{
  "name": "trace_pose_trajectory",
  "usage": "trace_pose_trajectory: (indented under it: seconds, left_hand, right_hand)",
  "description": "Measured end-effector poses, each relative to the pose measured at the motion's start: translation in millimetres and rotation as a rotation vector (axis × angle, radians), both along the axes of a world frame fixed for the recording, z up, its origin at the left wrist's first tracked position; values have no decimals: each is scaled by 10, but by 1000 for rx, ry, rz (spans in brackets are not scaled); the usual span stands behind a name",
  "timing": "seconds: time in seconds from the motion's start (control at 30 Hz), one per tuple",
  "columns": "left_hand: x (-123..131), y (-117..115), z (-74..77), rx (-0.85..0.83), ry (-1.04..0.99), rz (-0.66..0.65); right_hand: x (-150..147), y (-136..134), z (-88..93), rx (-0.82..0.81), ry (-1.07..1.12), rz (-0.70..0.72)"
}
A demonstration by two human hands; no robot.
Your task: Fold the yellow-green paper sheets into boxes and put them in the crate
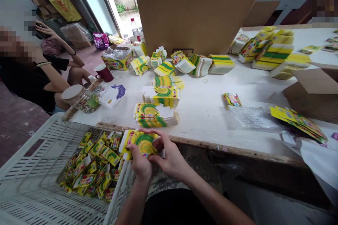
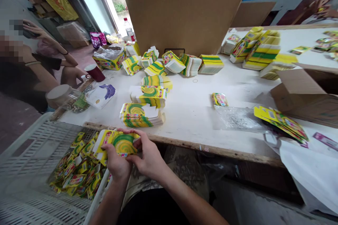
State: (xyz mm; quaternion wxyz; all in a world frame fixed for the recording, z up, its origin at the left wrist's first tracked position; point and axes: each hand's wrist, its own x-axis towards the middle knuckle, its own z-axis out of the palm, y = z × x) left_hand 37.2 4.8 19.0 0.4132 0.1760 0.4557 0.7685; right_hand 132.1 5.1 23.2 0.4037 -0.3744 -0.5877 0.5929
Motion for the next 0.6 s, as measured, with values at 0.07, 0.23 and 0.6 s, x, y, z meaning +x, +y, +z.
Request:
trace_pose_trajectory:
  seconds: [0.07,0.23,0.6]
  left_hand:
    - [6,10,39,20,-41,-40]
    - [6,-40,-3,-47,42,-68]
    - [-240,69,79,-23,-4,-13]
  right_hand:
    - [-8,-27,-21,-9,-44,12]
    - [45,-9,-28,-10,-39,24]
    - [-126,-142,46,348,-278,32]
